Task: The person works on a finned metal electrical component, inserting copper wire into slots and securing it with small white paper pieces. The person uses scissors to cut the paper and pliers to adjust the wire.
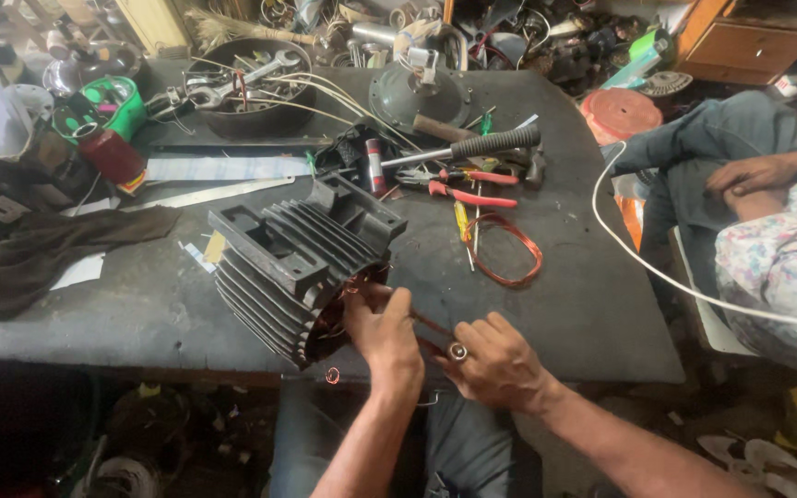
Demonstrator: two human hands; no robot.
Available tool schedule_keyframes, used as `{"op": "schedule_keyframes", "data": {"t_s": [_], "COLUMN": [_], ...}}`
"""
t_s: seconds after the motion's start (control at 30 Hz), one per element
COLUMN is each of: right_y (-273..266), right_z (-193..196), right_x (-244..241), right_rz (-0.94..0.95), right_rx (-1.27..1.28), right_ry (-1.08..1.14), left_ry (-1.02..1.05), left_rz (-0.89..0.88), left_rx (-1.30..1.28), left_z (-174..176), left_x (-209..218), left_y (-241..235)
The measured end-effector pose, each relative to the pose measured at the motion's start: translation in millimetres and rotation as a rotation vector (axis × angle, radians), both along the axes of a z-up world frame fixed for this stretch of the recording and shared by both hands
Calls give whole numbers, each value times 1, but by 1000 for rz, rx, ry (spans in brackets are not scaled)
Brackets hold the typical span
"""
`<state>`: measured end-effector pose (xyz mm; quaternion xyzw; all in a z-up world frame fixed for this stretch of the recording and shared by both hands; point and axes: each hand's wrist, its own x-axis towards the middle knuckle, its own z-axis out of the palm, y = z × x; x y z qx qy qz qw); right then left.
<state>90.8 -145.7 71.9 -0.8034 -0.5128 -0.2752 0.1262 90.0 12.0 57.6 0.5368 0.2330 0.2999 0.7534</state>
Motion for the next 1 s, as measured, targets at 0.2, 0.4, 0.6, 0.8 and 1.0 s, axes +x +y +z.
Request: {"op": "schedule_keyframes", "data": {"t_s": [0.2,0.4,0.6,0.8,1.0], "right_y": [4,27,57,54,53], "right_z": [27,57,27,4,6], "right_x": [-14,-4,29,12,4], "right_rz": [0,290,266,77,2], "right_rx": [62,264,123,430,456], "right_ry": [17,535,1019,585,412], "left_ry": [-76,-294,-290,-307,-252], "left_rz": [-35,-29,41,211,205], "left_rx": [-177,-200,27,83,11], "left_z": [15,24,17,5,7], "left_x": [-26,-50,-52,-29,-22], "left_y": [0,10,13,9,7]}}
